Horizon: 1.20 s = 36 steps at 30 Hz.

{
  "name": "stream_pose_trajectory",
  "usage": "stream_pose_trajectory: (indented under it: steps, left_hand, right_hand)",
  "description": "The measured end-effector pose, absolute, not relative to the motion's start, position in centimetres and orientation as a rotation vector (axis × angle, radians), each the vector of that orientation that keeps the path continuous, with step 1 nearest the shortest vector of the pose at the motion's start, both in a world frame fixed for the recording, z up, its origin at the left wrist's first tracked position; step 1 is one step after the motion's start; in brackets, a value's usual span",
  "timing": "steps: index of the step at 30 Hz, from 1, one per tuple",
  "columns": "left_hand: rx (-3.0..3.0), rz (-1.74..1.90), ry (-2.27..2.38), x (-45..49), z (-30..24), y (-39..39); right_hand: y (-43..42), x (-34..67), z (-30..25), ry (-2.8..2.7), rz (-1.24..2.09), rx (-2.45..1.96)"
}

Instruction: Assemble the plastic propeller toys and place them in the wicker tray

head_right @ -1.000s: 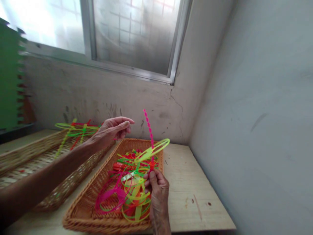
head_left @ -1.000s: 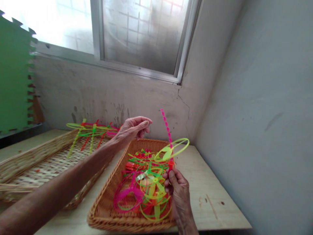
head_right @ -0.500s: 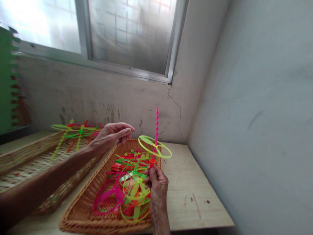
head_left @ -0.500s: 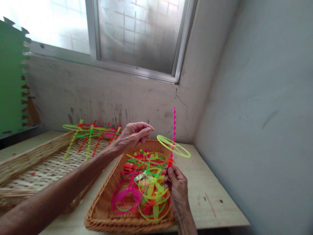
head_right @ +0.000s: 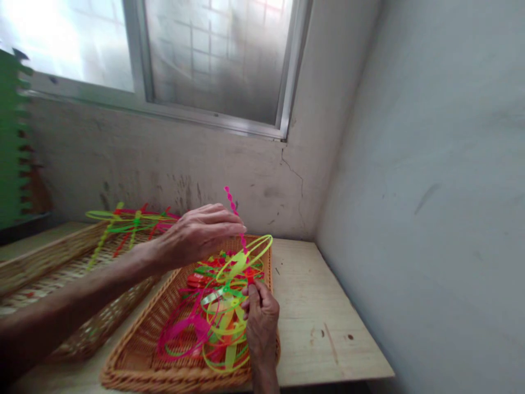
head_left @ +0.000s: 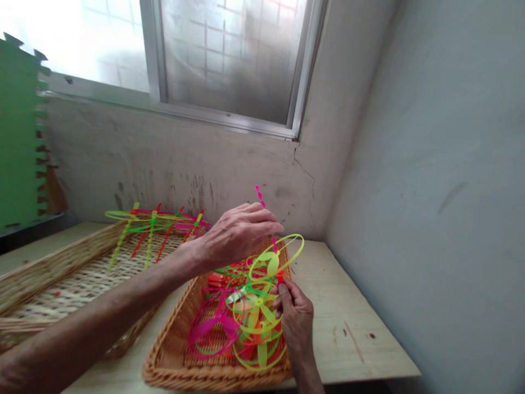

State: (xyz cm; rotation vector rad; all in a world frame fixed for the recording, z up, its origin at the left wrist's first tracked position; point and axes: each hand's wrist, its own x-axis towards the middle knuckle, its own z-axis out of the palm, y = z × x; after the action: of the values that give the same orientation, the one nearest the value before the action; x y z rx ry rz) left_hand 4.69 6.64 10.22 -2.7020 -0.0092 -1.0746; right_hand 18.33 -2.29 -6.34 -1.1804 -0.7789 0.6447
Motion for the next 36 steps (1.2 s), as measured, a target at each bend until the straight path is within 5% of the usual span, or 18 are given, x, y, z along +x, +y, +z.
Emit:
stream_pose_trajectory:
  steps: [5, 20, 36]
  left_hand:
    - [-2.603, -0.744, -0.002, 5.4, 11.1, 5.8]
    - [-2.605, -0.816, 0.017, 5.0, 10.3, 5.4]
    - [-2.743, -0.438, -0.015, 4.9, 5.6, 5.8]
  right_hand:
    - [-2.7, 18.4, -6.6, -0.852, 0.555, -1.257]
    - [-2.7, 18.1, -7.0, -0.928, 0.454, -1.356]
    - [-4.4, 17.3, -5.5, -1.158, 0.47, -1.381]
